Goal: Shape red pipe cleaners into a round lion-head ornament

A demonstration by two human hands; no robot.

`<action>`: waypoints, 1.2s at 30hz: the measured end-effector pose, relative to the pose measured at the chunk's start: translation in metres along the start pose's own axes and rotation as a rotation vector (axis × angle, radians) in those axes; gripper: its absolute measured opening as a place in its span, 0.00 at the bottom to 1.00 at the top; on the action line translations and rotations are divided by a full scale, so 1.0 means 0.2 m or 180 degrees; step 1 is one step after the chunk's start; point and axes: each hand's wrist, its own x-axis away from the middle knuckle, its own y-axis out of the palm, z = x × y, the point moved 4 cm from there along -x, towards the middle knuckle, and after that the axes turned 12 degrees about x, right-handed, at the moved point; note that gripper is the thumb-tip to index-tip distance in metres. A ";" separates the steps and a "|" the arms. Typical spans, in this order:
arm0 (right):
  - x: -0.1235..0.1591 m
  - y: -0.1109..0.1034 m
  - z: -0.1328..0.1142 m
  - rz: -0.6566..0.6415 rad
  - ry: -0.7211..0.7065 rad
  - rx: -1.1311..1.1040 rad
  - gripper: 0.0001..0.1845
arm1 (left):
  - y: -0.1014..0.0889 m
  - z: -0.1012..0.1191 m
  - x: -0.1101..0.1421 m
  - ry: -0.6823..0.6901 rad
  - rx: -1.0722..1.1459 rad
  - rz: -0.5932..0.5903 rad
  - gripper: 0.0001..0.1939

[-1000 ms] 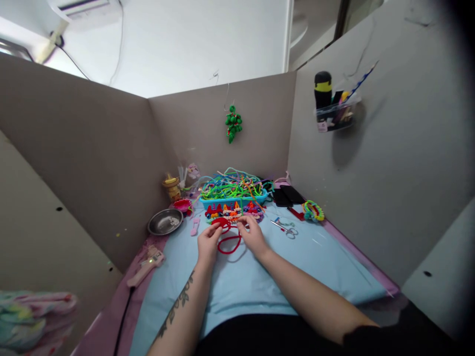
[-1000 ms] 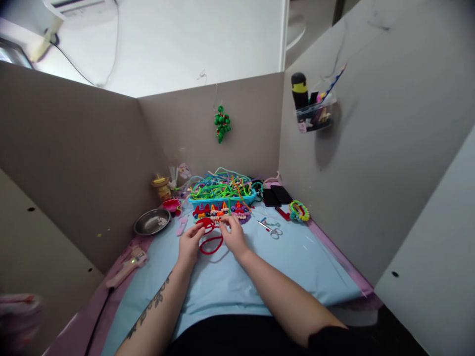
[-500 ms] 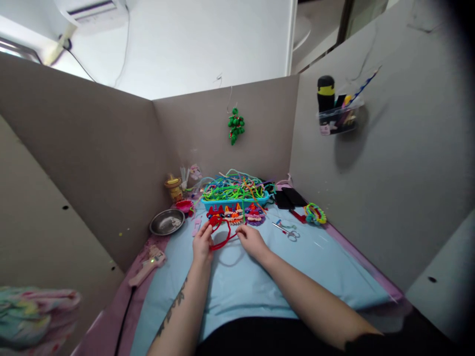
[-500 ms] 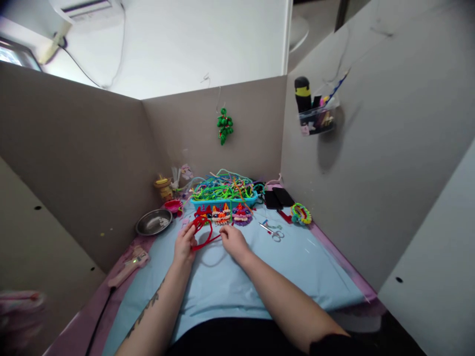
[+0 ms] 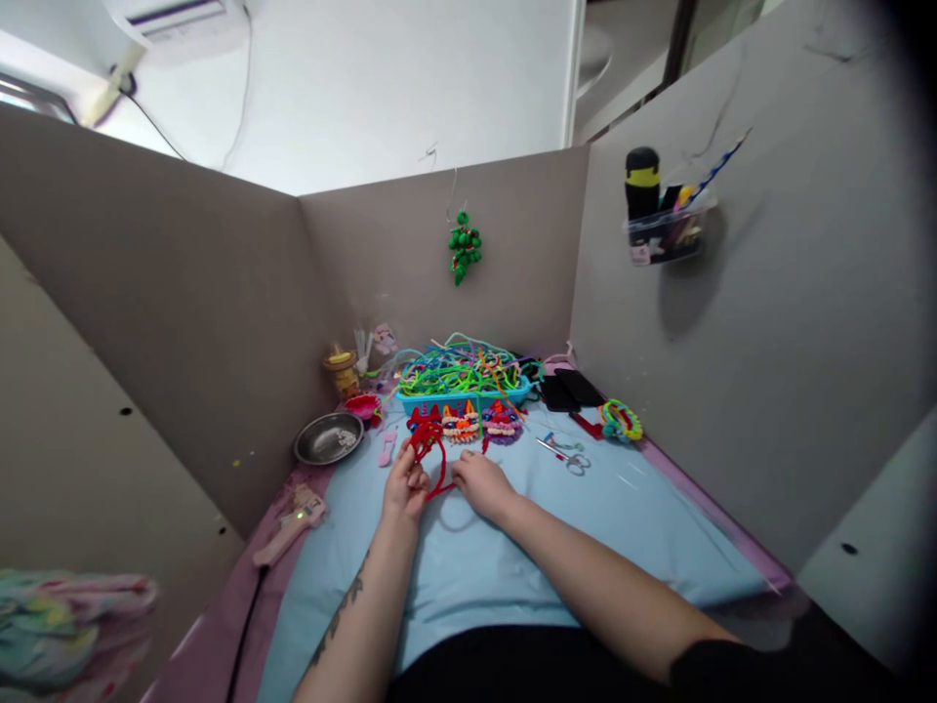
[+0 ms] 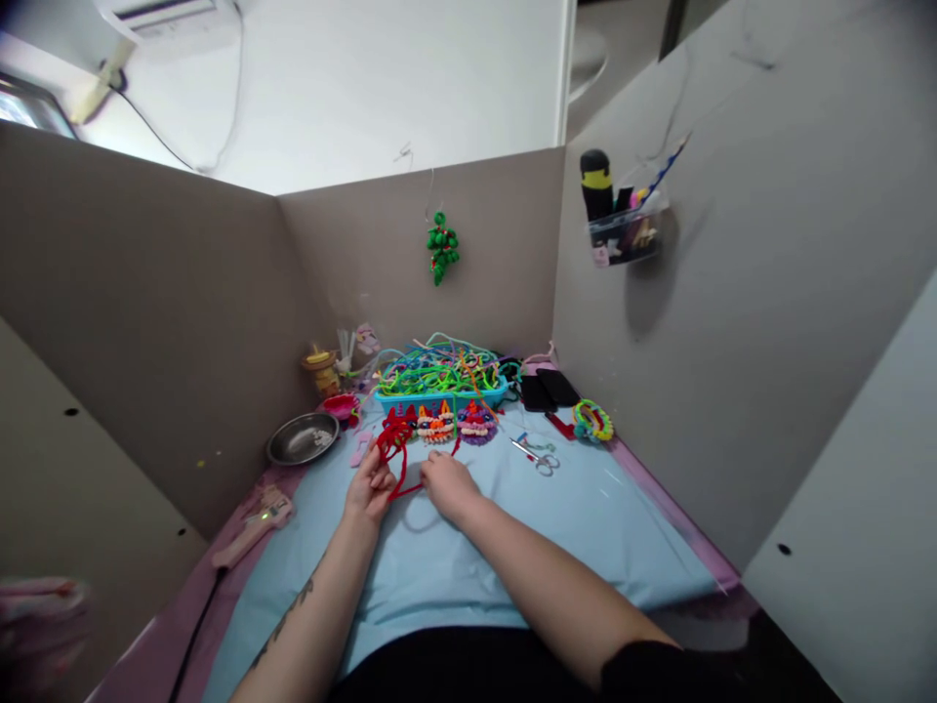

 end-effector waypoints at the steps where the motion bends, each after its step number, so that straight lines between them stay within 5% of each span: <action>1: 0.00 -0.01 0.01 0.0102 -0.0009 -0.0056 0.07 | 0.00 0.01 0.00 0.0079 -0.0042 0.0016 0.08; 8: 0.02 -0.04 0.09 0.0212 0.0205 -0.0294 0.12 | -0.02 0.03 -0.02 0.0207 -0.0069 0.0019 0.07; 12: 0.04 -0.11 0.07 0.0910 0.0111 -0.0448 0.06 | -0.01 0.03 -0.01 0.0148 -0.0005 -0.0042 0.07; 15: 0.06 -0.15 0.03 0.1164 -0.0154 -0.0454 0.10 | 0.00 0.02 -0.01 0.0037 0.0115 -0.0109 0.07; 18: 0.05 -0.11 0.04 0.0683 -0.0080 -0.0226 0.22 | 0.00 0.02 0.00 -0.0135 0.0246 -0.0214 0.06; 22: 0.03 -0.03 0.09 -0.0041 0.0221 0.0185 0.17 | 0.01 0.02 0.02 -0.0140 0.0311 -0.0252 0.05; 26: 0.03 -0.03 0.11 0.0098 0.0231 0.0119 0.13 | 0.02 0.03 0.02 -0.0001 0.0207 -0.0289 0.05; 32: 0.02 -0.09 0.12 0.0902 0.0249 -0.2105 0.11 | 0.00 0.04 -0.02 0.0351 -0.0293 -0.0001 0.12; 36: -0.01 -0.05 0.17 0.0944 0.0849 -0.4067 0.17 | -0.01 0.03 -0.02 0.0446 -0.0757 0.0131 0.19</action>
